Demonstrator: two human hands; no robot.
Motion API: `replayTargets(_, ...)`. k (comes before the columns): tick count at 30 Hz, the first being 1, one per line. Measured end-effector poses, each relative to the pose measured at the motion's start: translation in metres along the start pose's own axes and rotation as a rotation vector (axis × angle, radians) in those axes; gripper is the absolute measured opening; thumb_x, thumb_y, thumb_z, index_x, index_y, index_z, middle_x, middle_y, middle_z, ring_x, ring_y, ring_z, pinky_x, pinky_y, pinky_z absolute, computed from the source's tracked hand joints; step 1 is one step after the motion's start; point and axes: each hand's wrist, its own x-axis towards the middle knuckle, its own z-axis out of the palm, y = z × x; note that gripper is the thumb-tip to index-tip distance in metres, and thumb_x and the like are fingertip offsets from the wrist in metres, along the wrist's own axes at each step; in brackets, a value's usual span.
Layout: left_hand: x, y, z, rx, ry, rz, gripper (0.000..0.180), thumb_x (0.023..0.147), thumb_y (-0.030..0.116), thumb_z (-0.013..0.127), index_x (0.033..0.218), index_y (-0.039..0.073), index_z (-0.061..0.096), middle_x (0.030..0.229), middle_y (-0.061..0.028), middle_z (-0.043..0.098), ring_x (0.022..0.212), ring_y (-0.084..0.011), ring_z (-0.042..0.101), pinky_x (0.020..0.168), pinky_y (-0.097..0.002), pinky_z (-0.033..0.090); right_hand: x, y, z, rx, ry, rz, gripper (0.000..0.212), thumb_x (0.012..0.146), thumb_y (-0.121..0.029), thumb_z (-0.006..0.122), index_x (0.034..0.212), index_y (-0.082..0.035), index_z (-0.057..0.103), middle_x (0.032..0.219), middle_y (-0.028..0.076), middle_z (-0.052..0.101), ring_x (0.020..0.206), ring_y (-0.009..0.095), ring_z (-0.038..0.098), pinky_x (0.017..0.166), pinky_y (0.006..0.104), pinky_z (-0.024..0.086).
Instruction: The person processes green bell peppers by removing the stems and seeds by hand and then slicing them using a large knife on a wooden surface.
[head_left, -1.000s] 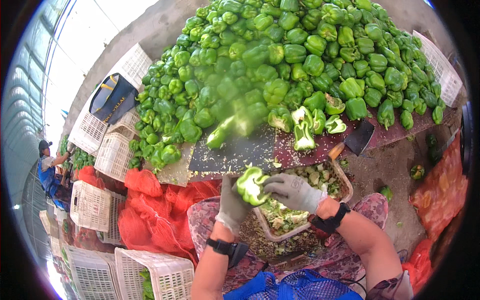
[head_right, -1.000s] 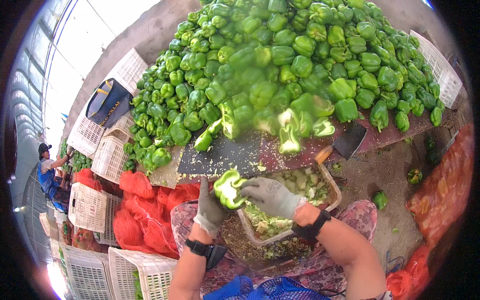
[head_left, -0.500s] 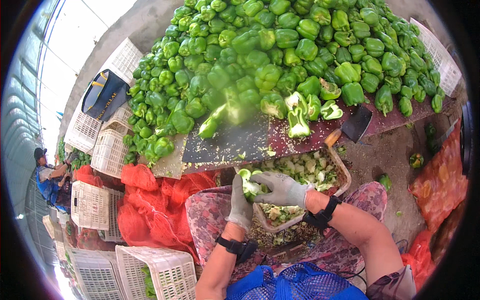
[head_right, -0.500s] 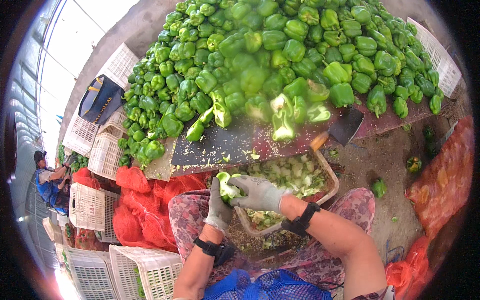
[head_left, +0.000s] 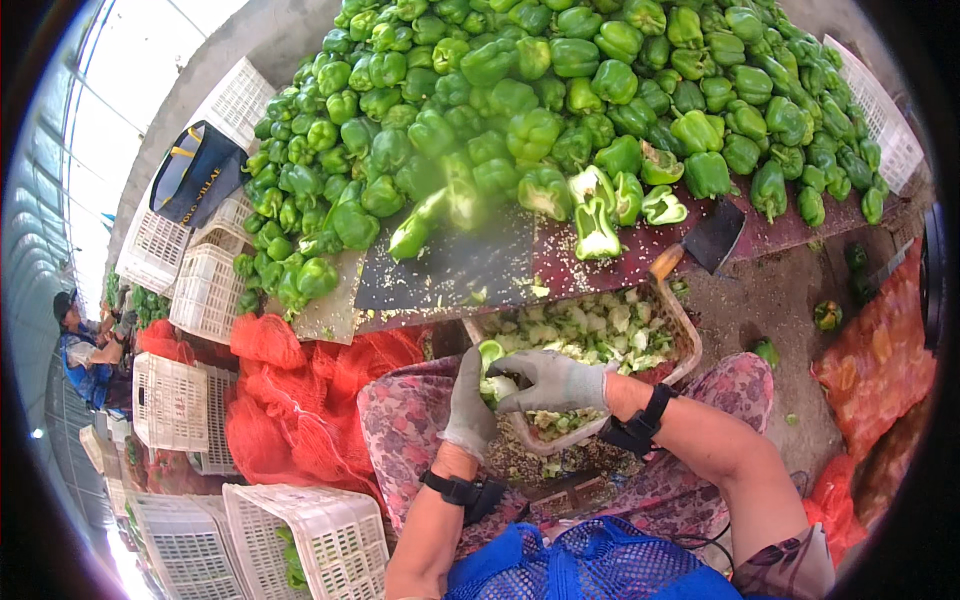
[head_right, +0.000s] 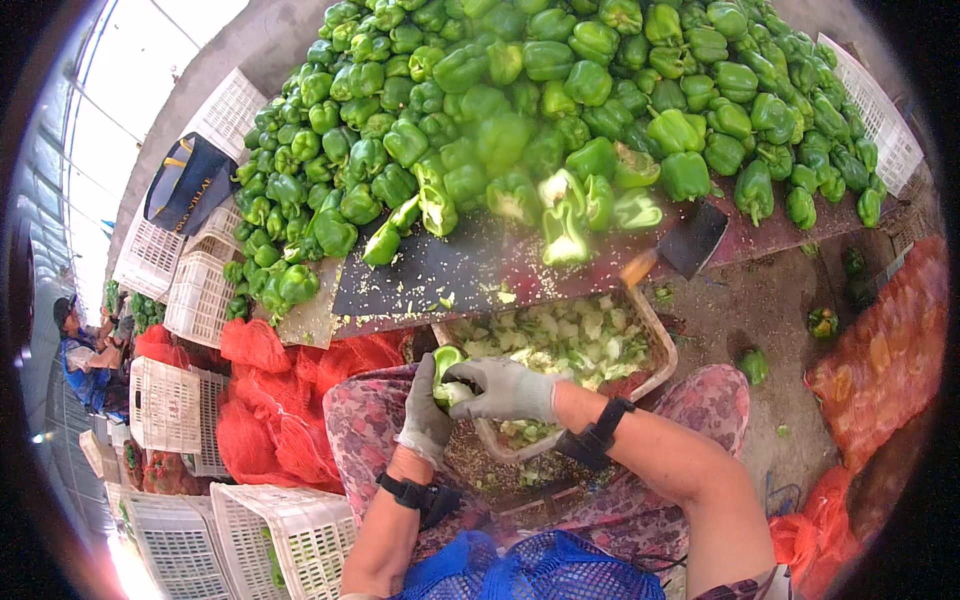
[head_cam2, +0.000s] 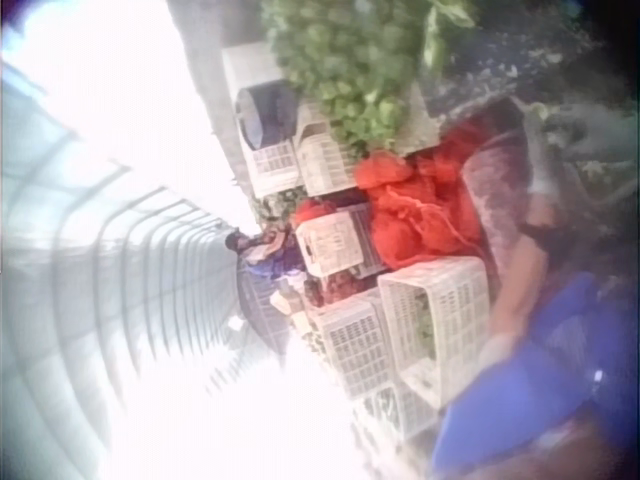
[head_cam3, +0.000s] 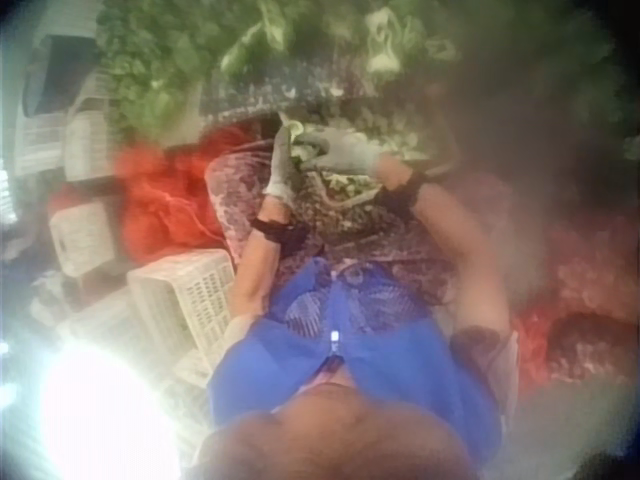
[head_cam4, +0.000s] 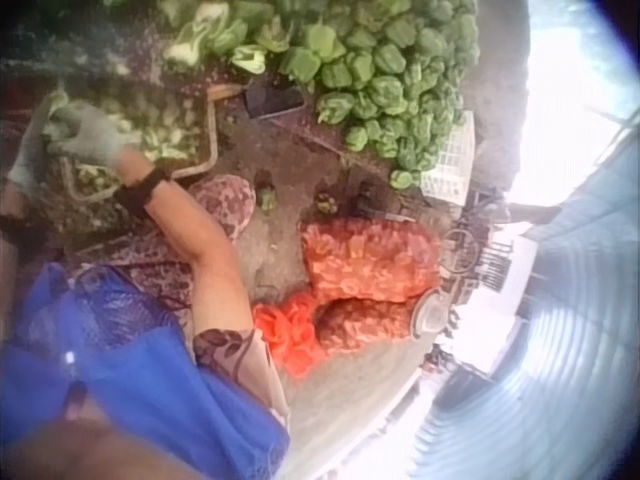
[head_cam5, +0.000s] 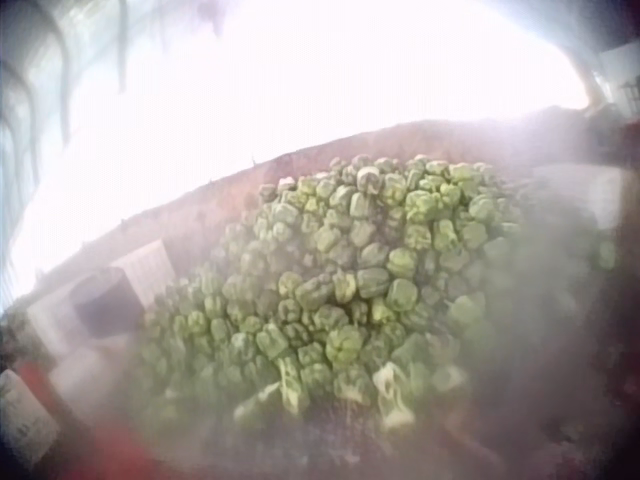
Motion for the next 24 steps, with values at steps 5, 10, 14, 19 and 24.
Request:
replayTargets(5, 0.005, -0.009, -0.005, 0.064, 0.026, 0.080, 0.039, 0.097, 0.036, 0.053, 0.123, 0.006, 0.055, 0.112, -0.0034, 0.059, 0.102, -0.0140, 0.057, 0.089, -0.0308, 0.047, 0.002, 0.003, 0.016, -0.076, 0.125, 0.044, 0.047, 0.080, -0.039, 0.068, 0.113, -0.007, 0.058, 0.105, 0.020, 0.063, 0.100, 0.036, 0.061, 0.085, 0.0423, 0.048)
replayTargets(10, 0.001, -0.008, 0.001, 0.185, 0.041, 0.158, 0.040, 0.096, 0.032, 0.056, 0.124, 0.004, 0.054, 0.113, -0.0046, 0.058, 0.102, -0.0157, 0.057, 0.091, -0.0313, 0.046, 0.001, -0.003, 0.013, -0.207, 0.088, 0.056, 0.042, 0.082, -0.036, 0.066, 0.110, -0.006, 0.056, 0.098, 0.020, 0.064, 0.094, 0.037, 0.062, 0.079, 0.0444, 0.049)
replayTargets(14, 0.006, -0.016, 0.001, 0.308, 0.139, 0.251, 0.035, 0.098, 0.031, 0.051, 0.120, 0.005, 0.057, 0.108, -0.0036, 0.059, 0.096, -0.0142, 0.058, 0.086, -0.0283, 0.047, -0.002, -0.002, 0.017, -0.288, 0.071, 0.028, 0.036, 0.086, -0.031, 0.062, 0.109, -0.004, 0.054, 0.094, 0.018, 0.063, 0.084, 0.037, 0.063, 0.073, 0.0466, 0.049)
replayTargets(19, 0.011, -0.017, 0.009, 0.279, 0.243, 0.265, 0.036, 0.095, 0.032, 0.057, 0.120, 0.006, 0.055, 0.110, -0.0054, 0.059, 0.096, -0.0170, 0.058, 0.085, -0.0331, 0.050, -0.001, 0.003, 0.026, -0.523, 0.360, 0.024, 0.032, 0.089, -0.030, 0.060, 0.109, -0.006, 0.053, 0.094, 0.015, 0.060, 0.082, 0.033, 0.063, 0.070, 0.0430, 0.049)
replayTargets(24, 0.016, -0.012, -0.008, -0.045, 0.207, 0.275, 0.036, 0.095, 0.037, 0.056, 0.118, 0.010, 0.057, 0.112, -0.0048, 0.061, 0.095, -0.0206, 0.064, 0.087, -0.0392, 0.053, -0.012, -0.003, -0.022, -0.534, 0.410, 0.275, 0.031, 0.091, -0.034, 0.058, 0.107, -0.008, 0.054, 0.097, 0.015, 0.059, 0.084, 0.031, 0.063, 0.071, 0.0403, 0.050)
